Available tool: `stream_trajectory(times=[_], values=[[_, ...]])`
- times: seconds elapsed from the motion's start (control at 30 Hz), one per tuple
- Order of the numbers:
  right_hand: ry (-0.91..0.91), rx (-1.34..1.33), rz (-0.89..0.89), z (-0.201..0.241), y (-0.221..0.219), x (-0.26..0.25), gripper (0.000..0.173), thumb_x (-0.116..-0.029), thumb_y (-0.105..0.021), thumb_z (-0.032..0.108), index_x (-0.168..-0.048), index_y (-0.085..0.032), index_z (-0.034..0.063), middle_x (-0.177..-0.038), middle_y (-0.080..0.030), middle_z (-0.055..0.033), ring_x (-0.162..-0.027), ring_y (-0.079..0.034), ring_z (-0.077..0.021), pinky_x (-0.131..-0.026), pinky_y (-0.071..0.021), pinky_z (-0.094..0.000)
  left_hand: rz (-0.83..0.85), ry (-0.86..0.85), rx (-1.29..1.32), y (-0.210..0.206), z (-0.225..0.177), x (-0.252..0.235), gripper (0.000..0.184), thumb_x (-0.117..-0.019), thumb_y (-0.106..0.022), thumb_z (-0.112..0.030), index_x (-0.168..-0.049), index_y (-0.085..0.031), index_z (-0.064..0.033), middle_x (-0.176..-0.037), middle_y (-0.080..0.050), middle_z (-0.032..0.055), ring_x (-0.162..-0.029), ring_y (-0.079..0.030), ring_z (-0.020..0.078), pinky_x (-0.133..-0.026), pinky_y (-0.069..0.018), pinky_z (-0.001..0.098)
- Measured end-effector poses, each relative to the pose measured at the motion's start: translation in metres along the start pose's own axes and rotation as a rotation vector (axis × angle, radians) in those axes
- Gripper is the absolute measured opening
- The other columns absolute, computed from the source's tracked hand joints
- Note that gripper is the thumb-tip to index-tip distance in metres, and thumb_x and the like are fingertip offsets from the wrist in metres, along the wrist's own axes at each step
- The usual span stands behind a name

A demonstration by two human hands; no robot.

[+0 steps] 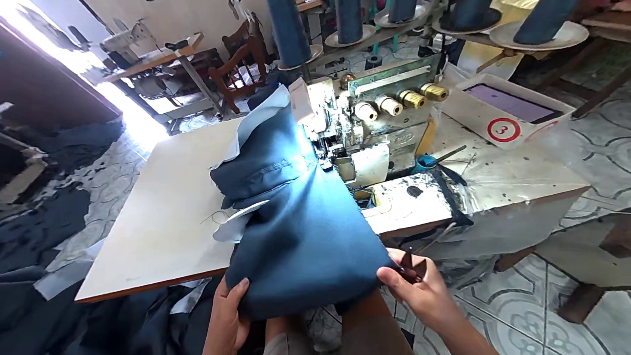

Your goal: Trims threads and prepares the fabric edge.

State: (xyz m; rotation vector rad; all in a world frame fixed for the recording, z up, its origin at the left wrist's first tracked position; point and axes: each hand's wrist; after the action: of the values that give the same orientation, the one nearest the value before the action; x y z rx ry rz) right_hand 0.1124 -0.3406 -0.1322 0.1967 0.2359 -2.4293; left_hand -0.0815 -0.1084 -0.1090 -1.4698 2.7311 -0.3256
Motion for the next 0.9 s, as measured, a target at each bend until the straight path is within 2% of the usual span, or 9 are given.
stream_trajectory(times=[0.07, 0.17, 0.33, 0.47, 0.57, 0.67, 0.73, 0.83, 0.9], values=[[0.03, 0.003, 0.064, -0.004, 0.001, 0.004, 0.024, -0.0961, -0.069, 0.043, -0.084, -0.065, 0.0221, -0.066, -0.056, 0.0172, -0.053, -0.049, 0.0092, -0.048, -0.0429, -0.0107, 0.027, -0.06, 0.0, 0.003, -0.002, 0.006, 0.028, -0.0935, -0.046, -0.002, -0.114, -0.061, -0.0124, -0.096, -0.076, -0.0067, -0.086, -0.073, 0.0041, -0.078, -0.063, 0.026], [0.032, -0.025, 0.095, -0.018, -0.005, 0.006, 0.021, -0.0988, -0.066, 0.037, -0.091, -0.068, 0.018, -0.073, -0.061, 0.0162, -0.058, -0.051, 0.0099, -0.052, -0.0453, -0.0101, 0.048, -0.127, -0.024, 0.007, -0.002, 0.003, 0.032, -0.0937, -0.043, 0.002, -0.112, -0.063, -0.0154, -0.097, -0.077, -0.0091, -0.089, -0.073, 0.0024, -0.081, -0.0619, 0.0247], [-0.02, -0.019, 0.044, -0.021, -0.022, -0.007, 0.021, -0.0997, -0.063, 0.03, -0.082, -0.064, 0.0181, -0.065, -0.054, 0.0165, -0.052, -0.047, 0.0096, -0.048, -0.0431, -0.0105, 0.063, -0.242, -0.137, 0.007, -0.015, -0.035, 0.024, -0.0977, -0.052, -0.013, -0.12, -0.059, -0.0155, -0.102, -0.074, -0.0114, -0.09, -0.072, 0.0031, -0.079, -0.0622, 0.0249], [-0.103, 0.001, -0.002, -0.021, -0.035, -0.032, 0.026, -0.0997, -0.058, 0.025, -0.075, -0.055, 0.0198, -0.055, -0.045, 0.0152, -0.044, -0.044, 0.0045, -0.044, -0.0417, -0.0158, 0.072, -0.346, -0.216, -0.007, -0.034, -0.085, 0.029, -0.1016, -0.042, -0.01, -0.13, -0.048, -0.0043, -0.108, -0.069, -0.007, -0.099, -0.07, 0.0051, -0.089, -0.0604, 0.0279], [-0.124, 0.003, 0.006, -0.017, -0.04, -0.057, 0.025, -0.1023, -0.057, 0.022, -0.078, -0.054, 0.0168, -0.053, -0.044, 0.0124, -0.042, -0.044, 0.0011, -0.044, -0.0427, -0.0182, 0.063, -0.392, -0.293, -0.018, -0.044, -0.122, 0.029, -0.1047, -0.041, -0.012, -0.132, -0.047, -0.0035, -0.109, -0.067, -0.0047, -0.1, -0.069, 0.0043, -0.09, -0.0595, 0.0279], [-0.142, 0.003, -0.019, -0.011, -0.043, -0.085, 0.027, -0.1027, -0.055, 0.016, -0.076, -0.053, 0.0151, -0.052, -0.044, 0.0109, -0.04, -0.043, 0.0005, -0.042, -0.0413, -0.0177, 0.029, -0.352, -0.39, -0.031, -0.051, -0.152, 0.032, -0.1086, -0.042, -0.016, -0.138, -0.046, -0.0057, -0.114, -0.065, -0.0016, -0.1, -0.067, 0.003, -0.089, -0.0588, 0.028], [-0.139, 0.067, -0.061, -0.01, -0.044, -0.1, 0.03, -0.1021, -0.056, 0.015, -0.072, -0.053, 0.0138, -0.052, -0.044, 0.0098, -0.041, -0.043, -0.0006, -0.043, -0.041, -0.019, 0.024, -0.317, -0.456, -0.038, -0.052, -0.169, 0.037, -0.1103, -0.043, -0.022, -0.144, -0.043, -0.0065, -0.123, -0.062, 0.0046, -0.107, -0.065, 0.0075, -0.094, -0.0561, 0.0335], [-0.096, 0.172, -0.117, -0.017, -0.048, -0.117, 0.034, -0.1027, -0.057, 0.017, -0.07, -0.054, 0.0102, -0.052, -0.044, 0.0064, -0.042, -0.045, -0.003, -0.045, -0.0431, -0.0221, 0.036, -0.287, -0.564, -0.042, -0.046, -0.195, 0.048, -0.1116, -0.04, -0.032, -0.153, -0.035, -0.0065, -0.143, -0.054, 0.0162, -0.127, -0.057, 0.0221, -0.107, -0.0475, 0.0468], [-0.077, 0.161, -0.145, -0.02, -0.052, -0.123, 0.035, -0.103, -0.059, 0.018, -0.07, -0.055, 0.0094, -0.051, -0.045, 0.005, -0.041, -0.045, -0.0045, -0.044, -0.0434, -0.0234, 0.063, -0.29, -0.638, -0.042, -0.04, -0.209, 0.053, -0.1121, -0.037, -0.034, -0.156, -0.029, -0.0061, -0.151, -0.048, 0.0188, -0.136, -0.051, 0.0275, -0.113, -0.0415, 0.0504]])
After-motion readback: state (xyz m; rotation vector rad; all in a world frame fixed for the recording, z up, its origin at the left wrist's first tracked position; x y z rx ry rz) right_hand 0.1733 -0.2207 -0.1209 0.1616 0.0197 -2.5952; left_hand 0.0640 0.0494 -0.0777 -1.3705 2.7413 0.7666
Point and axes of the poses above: each hand's wrist, its own x-axis away from the middle knuckle, its own y-axis out of the back of the hand, z = x × y
